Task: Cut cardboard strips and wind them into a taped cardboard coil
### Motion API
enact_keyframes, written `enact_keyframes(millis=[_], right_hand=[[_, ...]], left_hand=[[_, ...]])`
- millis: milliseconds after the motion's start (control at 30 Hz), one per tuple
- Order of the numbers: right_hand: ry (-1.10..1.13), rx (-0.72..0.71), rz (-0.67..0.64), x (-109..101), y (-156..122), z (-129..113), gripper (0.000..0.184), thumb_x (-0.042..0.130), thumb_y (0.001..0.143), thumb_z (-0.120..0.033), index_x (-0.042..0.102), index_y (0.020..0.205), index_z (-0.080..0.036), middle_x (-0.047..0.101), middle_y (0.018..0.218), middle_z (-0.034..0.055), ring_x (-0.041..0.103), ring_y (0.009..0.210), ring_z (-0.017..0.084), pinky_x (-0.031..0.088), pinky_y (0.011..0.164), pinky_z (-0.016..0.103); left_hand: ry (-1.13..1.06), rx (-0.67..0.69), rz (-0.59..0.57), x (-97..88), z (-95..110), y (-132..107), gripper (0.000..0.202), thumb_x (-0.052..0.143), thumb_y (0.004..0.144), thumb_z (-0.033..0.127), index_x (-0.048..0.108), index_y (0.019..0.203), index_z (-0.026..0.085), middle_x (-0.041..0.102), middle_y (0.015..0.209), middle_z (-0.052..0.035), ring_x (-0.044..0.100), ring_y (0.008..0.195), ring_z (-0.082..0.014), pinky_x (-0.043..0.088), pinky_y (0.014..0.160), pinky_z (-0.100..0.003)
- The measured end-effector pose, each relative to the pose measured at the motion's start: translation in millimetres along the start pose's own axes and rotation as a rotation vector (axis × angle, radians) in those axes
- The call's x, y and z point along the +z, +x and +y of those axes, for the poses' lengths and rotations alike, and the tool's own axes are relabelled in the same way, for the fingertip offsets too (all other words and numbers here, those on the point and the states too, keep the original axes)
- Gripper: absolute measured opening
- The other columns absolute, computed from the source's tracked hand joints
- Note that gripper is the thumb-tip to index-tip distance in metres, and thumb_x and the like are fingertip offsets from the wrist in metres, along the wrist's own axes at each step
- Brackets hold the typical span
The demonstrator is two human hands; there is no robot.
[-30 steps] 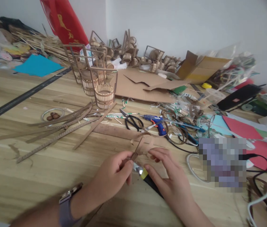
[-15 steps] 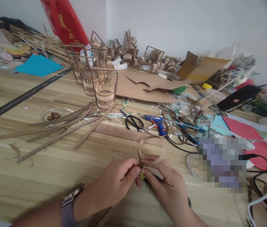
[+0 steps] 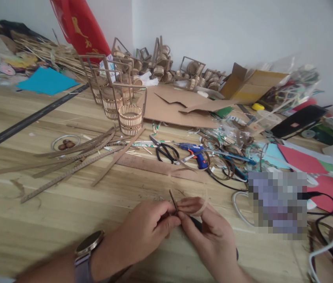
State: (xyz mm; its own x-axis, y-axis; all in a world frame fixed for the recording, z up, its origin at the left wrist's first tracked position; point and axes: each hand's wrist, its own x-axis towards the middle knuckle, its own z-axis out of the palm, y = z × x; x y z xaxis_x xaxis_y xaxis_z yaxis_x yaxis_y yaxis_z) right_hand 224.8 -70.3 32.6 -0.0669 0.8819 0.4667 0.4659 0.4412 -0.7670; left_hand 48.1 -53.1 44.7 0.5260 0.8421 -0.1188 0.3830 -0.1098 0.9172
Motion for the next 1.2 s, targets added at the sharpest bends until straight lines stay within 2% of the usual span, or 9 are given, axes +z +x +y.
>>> enact_keyframes(millis=[133, 300, 800, 1033, 1200], right_hand=[[-0.038, -0.030, -0.007, -0.6, -1.1, -1.0, 0.013, 0.067, 0.080, -0.011, 0.070, 0.075, -0.023, 0.075, 0.075, 0.0019, 0.072, 0.071, 0.018, 0.059, 0.067, 0.025], [0.014, -0.059, -0.010, -0.2, 0.3, -2.0, 0.015, 0.066, 0.081, -0.010, 0.067, 0.074, -0.023, 0.071, 0.072, 0.0002, 0.070, 0.070, 0.016, 0.057, 0.067, 0.023], [0.103, 0.041, -0.075, -0.4, -2.1, 1.3, 0.012, 0.061, 0.089, -0.015, 0.064, 0.081, -0.024, 0.068, 0.077, -0.0006, 0.067, 0.074, 0.014, 0.054, 0.070, 0.022], [0.240, 0.185, -0.130, -4.4, 5.1, 0.5, 0.010, 0.064, 0.088, -0.021, 0.067, 0.080, -0.023, 0.068, 0.081, 0.0004, 0.065, 0.078, 0.015, 0.052, 0.072, 0.022], [0.337, 0.298, -0.162, -4.7, 6.0, 2.7, 0.017, 0.063, 0.090, -0.031, 0.068, 0.077, -0.022, 0.065, 0.083, 0.0018, 0.063, 0.079, 0.017, 0.051, 0.072, 0.025]], left_hand=[[-0.044, -0.003, -0.012, -0.9, 3.4, 0.4, 0.027, 0.048, 0.094, 0.030, 0.052, 0.070, 0.020, 0.053, 0.063, 0.0038, 0.050, 0.061, -0.0131, 0.034, 0.060, -0.024], [-0.074, 0.003, -0.036, -1.4, 4.5, -0.4, 0.024, 0.047, 0.093, 0.028, 0.052, 0.071, 0.019, 0.053, 0.060, 0.0046, 0.050, 0.057, -0.0120, 0.035, 0.058, -0.023], [-0.102, 0.055, -0.050, -2.6, 1.7, -1.9, 0.023, 0.048, 0.094, 0.028, 0.055, 0.074, 0.019, 0.054, 0.059, 0.0050, 0.052, 0.057, -0.0107, 0.036, 0.058, -0.021], [-0.106, 0.044, -0.055, -2.9, 0.1, -0.5, 0.025, 0.046, 0.094, 0.030, 0.055, 0.074, 0.018, 0.054, 0.060, 0.0048, 0.052, 0.057, -0.0103, 0.036, 0.055, -0.020], [-0.100, 0.045, -0.071, -3.8, 0.8, 0.6, 0.024, 0.046, 0.093, 0.030, 0.054, 0.074, 0.018, 0.052, 0.059, 0.0049, 0.051, 0.055, -0.0102, 0.035, 0.053, -0.020]])
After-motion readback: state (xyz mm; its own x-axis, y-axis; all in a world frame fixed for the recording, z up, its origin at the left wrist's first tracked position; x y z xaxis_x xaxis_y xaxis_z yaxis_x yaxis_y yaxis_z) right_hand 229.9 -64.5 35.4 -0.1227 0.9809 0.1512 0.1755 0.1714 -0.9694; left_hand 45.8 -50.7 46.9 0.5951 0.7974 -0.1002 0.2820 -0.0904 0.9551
